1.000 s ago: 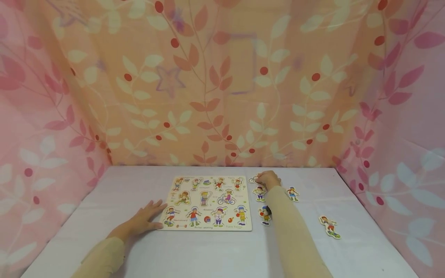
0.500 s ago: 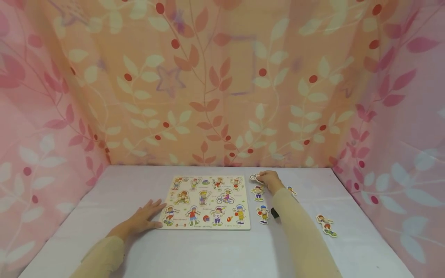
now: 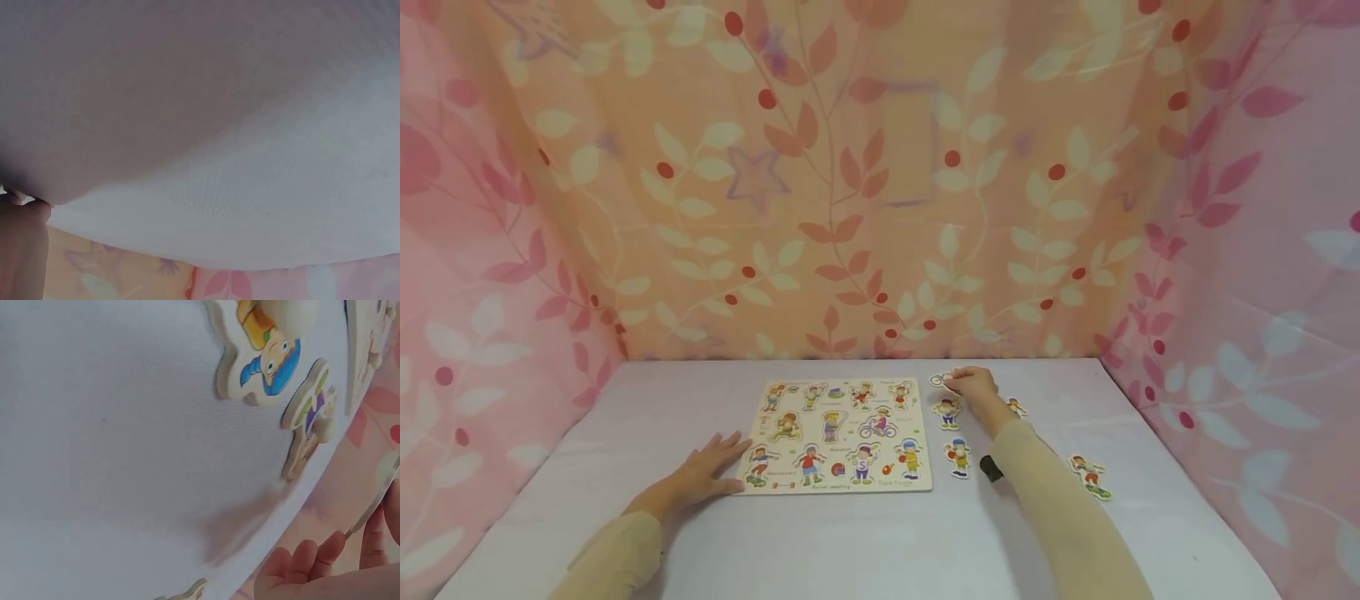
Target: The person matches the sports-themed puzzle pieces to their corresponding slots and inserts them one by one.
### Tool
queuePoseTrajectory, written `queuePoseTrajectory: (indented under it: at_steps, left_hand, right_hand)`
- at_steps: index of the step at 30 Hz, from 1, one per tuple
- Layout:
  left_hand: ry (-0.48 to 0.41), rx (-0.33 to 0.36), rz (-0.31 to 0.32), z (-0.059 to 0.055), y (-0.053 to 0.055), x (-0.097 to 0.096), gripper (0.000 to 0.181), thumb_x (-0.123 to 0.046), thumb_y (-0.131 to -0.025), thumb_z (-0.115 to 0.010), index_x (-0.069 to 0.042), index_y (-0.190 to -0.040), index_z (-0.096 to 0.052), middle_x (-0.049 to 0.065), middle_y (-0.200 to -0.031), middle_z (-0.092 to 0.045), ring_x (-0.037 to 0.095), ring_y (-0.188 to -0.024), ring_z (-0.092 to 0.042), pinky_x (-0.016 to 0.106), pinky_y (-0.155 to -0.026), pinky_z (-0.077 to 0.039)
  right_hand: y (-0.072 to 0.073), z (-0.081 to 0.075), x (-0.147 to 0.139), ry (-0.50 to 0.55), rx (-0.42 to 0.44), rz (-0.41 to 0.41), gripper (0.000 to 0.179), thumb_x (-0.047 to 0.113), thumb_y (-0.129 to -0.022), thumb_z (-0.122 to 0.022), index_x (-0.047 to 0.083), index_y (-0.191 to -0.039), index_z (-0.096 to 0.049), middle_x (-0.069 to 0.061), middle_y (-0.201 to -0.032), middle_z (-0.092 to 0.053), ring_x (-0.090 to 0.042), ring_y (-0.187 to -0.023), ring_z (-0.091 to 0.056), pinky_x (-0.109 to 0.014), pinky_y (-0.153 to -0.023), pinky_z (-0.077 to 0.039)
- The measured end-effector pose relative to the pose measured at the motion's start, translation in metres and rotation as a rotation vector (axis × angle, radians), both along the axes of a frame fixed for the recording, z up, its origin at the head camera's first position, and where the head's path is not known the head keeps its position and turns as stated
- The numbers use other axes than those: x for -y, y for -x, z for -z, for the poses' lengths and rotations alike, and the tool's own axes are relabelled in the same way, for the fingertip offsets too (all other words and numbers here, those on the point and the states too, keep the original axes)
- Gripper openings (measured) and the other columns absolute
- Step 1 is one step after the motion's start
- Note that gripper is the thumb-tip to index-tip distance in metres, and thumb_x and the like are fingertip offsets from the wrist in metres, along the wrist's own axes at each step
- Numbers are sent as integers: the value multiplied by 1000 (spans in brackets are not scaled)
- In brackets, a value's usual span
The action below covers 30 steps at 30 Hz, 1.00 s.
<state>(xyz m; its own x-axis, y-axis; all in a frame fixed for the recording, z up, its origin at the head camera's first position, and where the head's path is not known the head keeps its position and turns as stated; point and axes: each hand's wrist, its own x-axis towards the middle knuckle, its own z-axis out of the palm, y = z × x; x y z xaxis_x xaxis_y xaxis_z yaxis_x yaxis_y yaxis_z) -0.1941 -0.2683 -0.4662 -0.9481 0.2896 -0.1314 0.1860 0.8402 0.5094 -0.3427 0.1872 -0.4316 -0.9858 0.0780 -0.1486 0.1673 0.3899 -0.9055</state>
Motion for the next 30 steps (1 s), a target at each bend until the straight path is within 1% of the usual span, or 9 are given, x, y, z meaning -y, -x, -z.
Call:
queuePoseTrajectory:
  at_steps: [2,5,8,12,16,19,23,25,30]
  left_hand:
    - [0,-6,2,1,0,0,78,-41,-82,-74,-3,-144,-45,29,-152,-28,55,-139,-11,73,-106,-7]
    - [-1,-8,3,2,1,1,78,-41,-82,-73,-3,-144,-45,29,-152,-28,55,-139,-12,74,-106,-7]
    - [4,-3,1,4,2,1,79,-42,-82,-73,-3,-144,-44,28,-152,-27,55,-139,-11,73,-106,-6]
    - [26,0,-6,7,4,2,79,-44,-82,-73,-4,-145,-44,28,-153,-27,54,-140,-10,73,-106,-6]
    - [33,7,-12,6,4,2,80,-44,-82,-73,-4,-145,-44,28,-153,-27,54,-140,-10,73,-106,-7]
    - [32,12,-15,4,3,1,80,-44,-82,-73,-4,-145,-44,28,-153,-27,54,-140,-10,73,-106,-6]
    - [21,7,-12,2,1,0,79,-43,-82,-73,-4,-145,-44,28,-152,-28,55,-139,-11,73,-106,-7]
    - [16,4,-11,2,0,1,79,-43,-82,-73,-4,-144,-44,28,-152,-28,55,-139,-11,73,-106,-7]
    - [24,1,-9,4,2,2,79,-44,-82,-73,-5,-145,-44,27,-152,-28,54,-140,-12,73,-106,-7]
  right_hand:
    - [-3,-2,0,1,1,8,22,6,-89,-68,-9,-104,-61,-22,-121,-58,-20,-95,-54,-25,-81,-46]
    - [-7,-5,-1,-9,16,16,26,9,-90,-68,-8,-108,-60,-15,-107,-61,-19,-92,-54,-30,-85,-46]
    - [-12,-9,-2,-5,29,12,27,10,-90,-68,-7,-109,-60,-9,-95,-61,-19,-89,-54,-39,-90,-45]
    - [-19,-14,0,6,29,24,27,10,-89,-69,-7,-108,-60,-7,-92,-61,-20,-87,-53,-45,-94,-43]
    - [-26,-17,5,-9,15,34,27,10,-89,-69,-7,-108,-61,-13,-101,-62,-23,-90,-55,-45,-95,-42]
    - [-29,-19,9,-28,6,30,27,10,-89,-69,-7,-108,-62,-15,-104,-63,-24,-91,-55,-43,-92,-43]
    - [-34,-23,12,-33,-18,26,25,10,-88,-70,-7,-105,-64,-11,-94,-63,-21,-85,-55,-38,-83,-44]
    - [-36,-24,13,-31,-20,22,23,10,-88,-70,-6,-103,-65,-7,-89,-63,-20,-83,-54,-37,-82,-44]
    - [-40,-22,15,-21,-20,17,22,11,-89,-70,-5,-102,-65,-7,-87,-63,-21,-84,-54,-41,-85,-43]
